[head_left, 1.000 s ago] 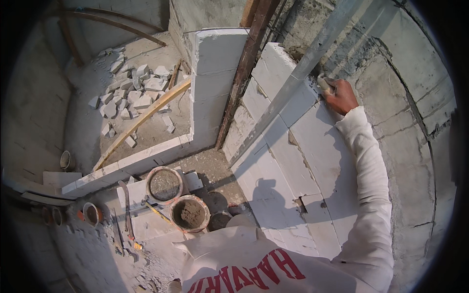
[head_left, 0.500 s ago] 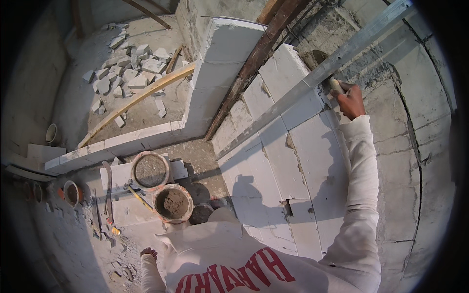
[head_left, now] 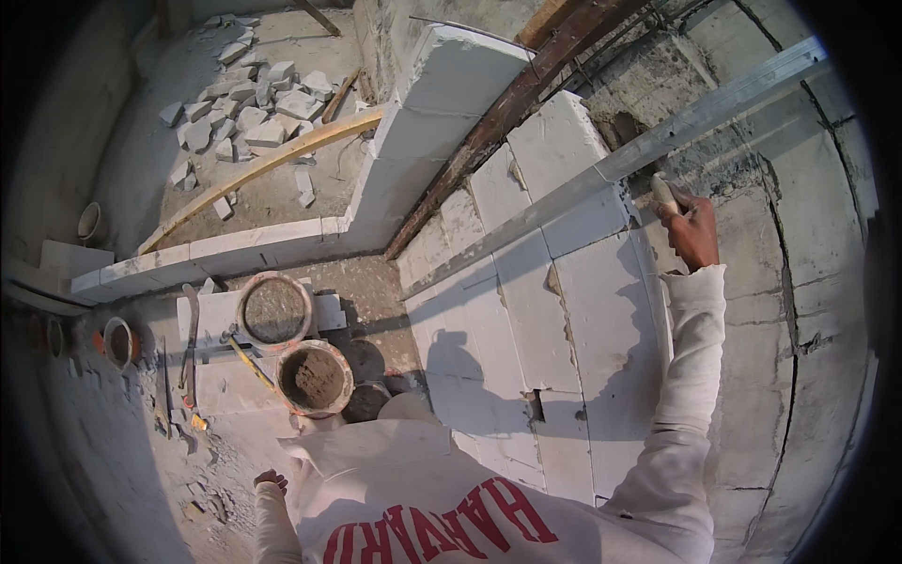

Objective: The person breaks a white tile with a hammer, picks up a broken piece, and applies mortar to a wall using a trowel. The person repeatedly scoops mortar and spreads it along the wall surface.

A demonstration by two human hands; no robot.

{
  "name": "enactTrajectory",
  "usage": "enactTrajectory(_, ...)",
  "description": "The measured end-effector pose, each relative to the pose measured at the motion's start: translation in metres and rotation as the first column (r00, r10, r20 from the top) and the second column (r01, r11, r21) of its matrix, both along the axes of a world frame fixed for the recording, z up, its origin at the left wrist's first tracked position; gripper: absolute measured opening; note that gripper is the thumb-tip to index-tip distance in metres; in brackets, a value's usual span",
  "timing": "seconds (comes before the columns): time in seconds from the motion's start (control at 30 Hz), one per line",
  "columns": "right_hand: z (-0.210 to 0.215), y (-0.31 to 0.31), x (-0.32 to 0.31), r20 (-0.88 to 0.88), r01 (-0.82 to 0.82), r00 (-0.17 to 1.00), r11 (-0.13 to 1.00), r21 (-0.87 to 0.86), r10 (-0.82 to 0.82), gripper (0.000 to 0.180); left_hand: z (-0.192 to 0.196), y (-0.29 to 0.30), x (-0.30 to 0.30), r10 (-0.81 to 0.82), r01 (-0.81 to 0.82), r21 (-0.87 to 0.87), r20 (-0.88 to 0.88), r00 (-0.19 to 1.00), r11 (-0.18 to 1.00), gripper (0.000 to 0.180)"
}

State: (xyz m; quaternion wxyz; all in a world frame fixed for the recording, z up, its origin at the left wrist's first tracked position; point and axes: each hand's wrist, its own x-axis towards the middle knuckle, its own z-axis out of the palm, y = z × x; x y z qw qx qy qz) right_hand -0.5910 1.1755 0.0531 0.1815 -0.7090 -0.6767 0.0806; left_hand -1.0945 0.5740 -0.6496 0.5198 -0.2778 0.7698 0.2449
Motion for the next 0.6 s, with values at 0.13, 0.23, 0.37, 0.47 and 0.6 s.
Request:
enactTrajectory(0.13, -0.030, 0.043, 0.039, 0.293, -0.227, 0.946, 0.929, 0.293, 0.139, 0.042, -0.018, 0.009, 0.012, -0.132, 0.140, -0.100, 0.087, 0.987, 0.985, 0.019)
enactTrajectory(0.23, -0.017, 0.038, 0.007, 0.119, -0.072, 0.991, 0.990, 0.117, 0.058, 0.042, -0.016, 0.008, -0.003, -0.047, 0.051, -0.063, 0.073, 0.996, 0.997, 0.018)
enactTrajectory(0.37, -0.024, 0.049, 0.028, 0.055, -0.050, 0.998, 0.983, 0.179, 0.041, 0.037, -0.011, 0.027, -0.001, -0.023, 0.023, -0.006, 0.040, 0.999, 1.000, 0.018)
enactTrajectory(0.47, -0.017, 0.051, 0.036, 0.027, -0.059, 0.998, 0.986, 0.157, 0.055, 0.038, -0.015, 0.033, 0.005, -0.056, 0.057, -0.045, 0.036, 0.998, 0.997, 0.018)
enactTrajectory(0.6, -0.021, 0.054, 0.020, -0.011, 0.013, 1.000, 0.995, 0.100, -0.012, 0.037, -0.029, 0.022, -0.012, -0.167, 0.149, 0.126, 0.149, 0.975, 0.981, 0.017)
